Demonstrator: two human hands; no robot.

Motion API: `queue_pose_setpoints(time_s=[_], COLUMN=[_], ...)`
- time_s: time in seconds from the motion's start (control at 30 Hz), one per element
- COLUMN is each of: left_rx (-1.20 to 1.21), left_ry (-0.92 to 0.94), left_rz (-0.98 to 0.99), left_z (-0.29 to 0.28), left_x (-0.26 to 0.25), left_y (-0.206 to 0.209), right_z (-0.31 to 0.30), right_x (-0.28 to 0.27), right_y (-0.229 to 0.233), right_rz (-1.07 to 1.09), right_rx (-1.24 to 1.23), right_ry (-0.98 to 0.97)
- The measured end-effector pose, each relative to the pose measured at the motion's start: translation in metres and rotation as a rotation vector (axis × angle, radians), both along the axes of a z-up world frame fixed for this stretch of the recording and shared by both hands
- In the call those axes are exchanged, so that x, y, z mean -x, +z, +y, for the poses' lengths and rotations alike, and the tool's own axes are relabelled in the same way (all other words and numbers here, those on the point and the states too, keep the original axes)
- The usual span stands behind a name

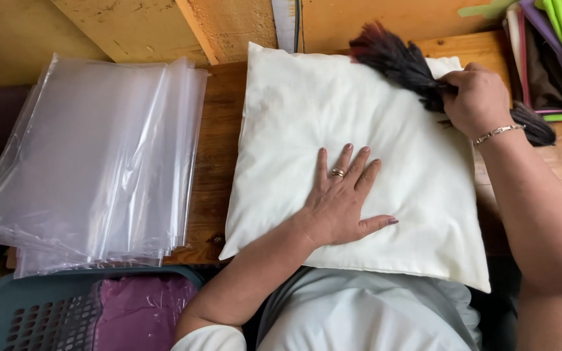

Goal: The person smooths a white pillow on a wooden table, then uses a feather duster to brush the pillow's surface repeatedly. The person also adjusts the pillow's position and smooths it with their hands.

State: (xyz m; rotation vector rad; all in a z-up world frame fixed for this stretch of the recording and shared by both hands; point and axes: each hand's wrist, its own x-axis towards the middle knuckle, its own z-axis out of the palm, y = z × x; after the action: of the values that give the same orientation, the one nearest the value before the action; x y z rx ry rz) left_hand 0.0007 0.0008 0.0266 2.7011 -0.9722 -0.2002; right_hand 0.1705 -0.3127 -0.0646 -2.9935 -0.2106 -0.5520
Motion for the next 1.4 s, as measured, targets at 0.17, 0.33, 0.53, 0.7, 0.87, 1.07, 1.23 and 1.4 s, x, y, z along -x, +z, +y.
queue_pose_setpoints(time_s=[0.17,0.33,0.53,0.7,0.87,1.07,1.23,1.4], left_rx=[-0.049,0.213,0.003,-0.002,0.018,0.105,0.033,0.015], left_ry=[0.000,0.054,0.016,0.054,0.068,0.076,0.089,0.109], left_rz=[-0.018,-0.056,0.001,-0.233,-0.234,-0.048,-0.307,-0.260], left_z=[-0.003,0.000,-0.001,-0.005,-0.008,-0.007,-0.007,-0.014], left_x=[0.000,0.000,-0.001,0.000,-0.001,0.000,0.000,-0.006], left_y=[0.004,0.013,-0.006,-0.023,-0.019,-0.020,-0.027,-0.024], right_z=[0.092,0.157,0.073,0.024,0.092,0.098,0.010,0.034], right_x=[0.077,0.118,0.015,0.014,0.109,0.129,0.070,0.102], right_y=[0.075,0.089,0.027,0.042,0.089,0.078,0.041,0.076], right_rz=[0.075,0.250,0.144,0.144,0.093,0.378,0.131,0.001], right_rx=[-0.163,-0.170,0.002,-0.067,-0.246,-0.115,-0.047,-0.130], right_ry=[0.221,0.501,0.130,-0.014,0.265,0.289,0.034,0.135])
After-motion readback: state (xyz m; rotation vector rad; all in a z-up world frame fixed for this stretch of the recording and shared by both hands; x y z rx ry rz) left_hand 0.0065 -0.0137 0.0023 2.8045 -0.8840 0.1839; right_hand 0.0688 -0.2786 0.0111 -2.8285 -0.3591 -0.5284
